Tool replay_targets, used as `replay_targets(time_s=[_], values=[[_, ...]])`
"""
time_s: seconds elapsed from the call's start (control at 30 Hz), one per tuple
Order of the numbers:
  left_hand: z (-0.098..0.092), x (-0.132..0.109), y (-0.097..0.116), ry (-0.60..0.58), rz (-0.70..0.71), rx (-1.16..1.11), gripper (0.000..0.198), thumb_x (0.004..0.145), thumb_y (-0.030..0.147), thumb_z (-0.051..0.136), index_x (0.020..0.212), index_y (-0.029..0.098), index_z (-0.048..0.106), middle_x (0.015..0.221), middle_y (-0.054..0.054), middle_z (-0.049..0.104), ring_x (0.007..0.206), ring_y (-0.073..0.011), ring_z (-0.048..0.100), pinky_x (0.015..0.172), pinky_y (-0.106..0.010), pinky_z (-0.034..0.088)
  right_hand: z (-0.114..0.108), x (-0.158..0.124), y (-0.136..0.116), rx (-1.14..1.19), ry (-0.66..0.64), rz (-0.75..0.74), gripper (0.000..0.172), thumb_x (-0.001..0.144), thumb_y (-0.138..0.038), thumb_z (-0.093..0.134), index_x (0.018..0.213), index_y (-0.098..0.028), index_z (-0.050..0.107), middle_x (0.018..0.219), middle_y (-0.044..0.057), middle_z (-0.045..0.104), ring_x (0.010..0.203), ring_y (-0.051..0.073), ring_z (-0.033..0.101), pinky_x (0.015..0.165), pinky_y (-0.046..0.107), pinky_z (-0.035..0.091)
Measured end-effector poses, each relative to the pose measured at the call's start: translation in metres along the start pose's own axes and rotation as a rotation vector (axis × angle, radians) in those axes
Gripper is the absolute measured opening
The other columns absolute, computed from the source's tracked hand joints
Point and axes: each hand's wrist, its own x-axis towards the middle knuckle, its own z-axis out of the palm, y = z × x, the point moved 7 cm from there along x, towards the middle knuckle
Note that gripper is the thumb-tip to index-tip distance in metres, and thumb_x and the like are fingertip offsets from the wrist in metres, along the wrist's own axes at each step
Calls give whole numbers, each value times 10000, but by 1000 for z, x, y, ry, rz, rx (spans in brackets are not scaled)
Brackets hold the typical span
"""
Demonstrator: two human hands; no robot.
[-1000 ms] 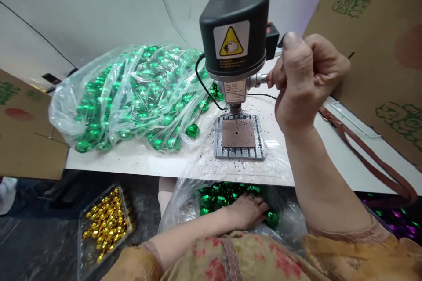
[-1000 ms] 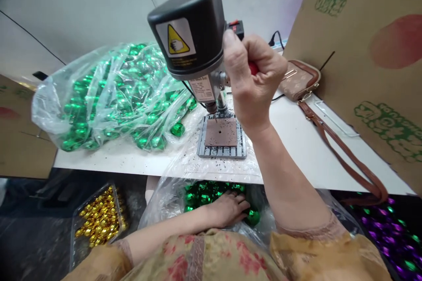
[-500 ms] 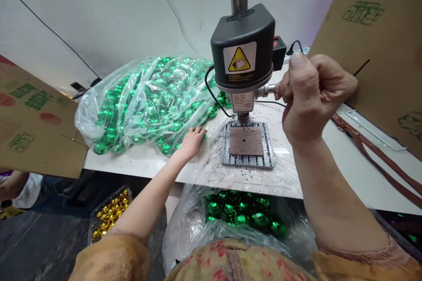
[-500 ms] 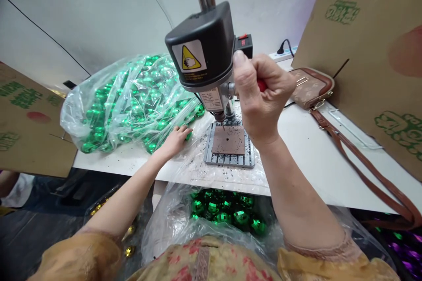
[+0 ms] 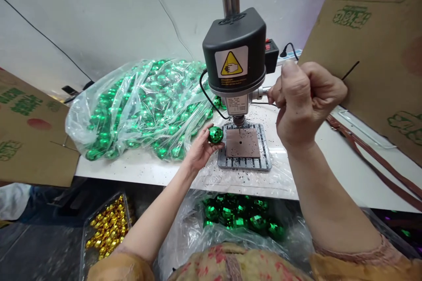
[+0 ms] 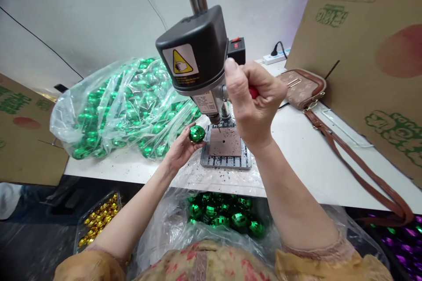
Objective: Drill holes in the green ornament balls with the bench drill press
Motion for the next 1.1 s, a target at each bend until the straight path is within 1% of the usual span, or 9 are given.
replay_targets(time_s=[0.1,0.23,0.37,0.43,0.6,0.73,0.87,1.0,1.1], values=[[7,5,-12,-2,-16,-16,577,836,503,793,1314,250,593,1145,-66,692,862,-169,698,747,-328,627,0,-1,-1,-33,-6,9,524,915,-385,673,518,-222,372,457,-44,308,430,106,336,480,339,238],[12,13,-21,-2,42,119,641,813,545,802,1349,258,599,1167,-64,696,831,-159,685,734,-321,608,0,-1,-1,-51,-20,9,533,914,-423,666,525,-228,358,462,-44,320,424,111,310,473,351,243],[18,20,-24,-5,152,257,665,794,539,821,1338,221,606,1193,-71,704,1043,-198,667,902,-329,566,1,0,-1,-5,-34,-10,509,922,-356,664,535,-218,363,465,-51,336,417,97,310,461,343,245],[20,23,-25,-16,189,322,661,796,526,822,1337,214,607,1198,-72,714,1088,-208,660,976,-347,533,1,0,-2,-2,-31,-18,511,925,-327,660,533,-208,355,461,-53,331,414,87,312,466,338,242],[22,31,-27,-27,225,419,649,803,496,818,1343,202,609,1256,-97,712,1138,-238,665,1032,-384,501,1,0,-3,-25,-44,-17,528,931,-361,656,530,-202,353,454,-56,325,411,79,328,465,341,240],[26,34,-30,-75,249,454,594,821,465,808,1318,199,621,1305,-107,695,1217,-256,643,1104,-415,465,2,0,-5,-25,-56,-15,538,939,-391,648,539,-206,340,458,-59,317,414,73,325,456,332,245],[30,36,-34,-112,248,490,594,822,457,806,1324,205,613,1319,-106,685,1246,-273,630,1122,-441,455,3,0,-6,-7,-56,-36,523,946,-373,641,548,-201,349,469,-63,323,411,63,318,456,320,251],[35,35,-32,-88,296,527,646,765,464,853,1305,209,606,1323,-105,670,1252,-286,618,1109,-438,456,2,-1,-3,-93,-54,-11,551,936,-452,636,549,-212,327,473,-53,312,425,79,298,456,329,282],[41,32,-30,-99,329,552,624,753,471,863,1258,212,605,1244,-92,681,1180,-276,636,1056,-428,485,1,-2,0,-163,-64,19,564,944,-515,596,554,-224,310,478,-42,289,442,98,296,459,340,298]])
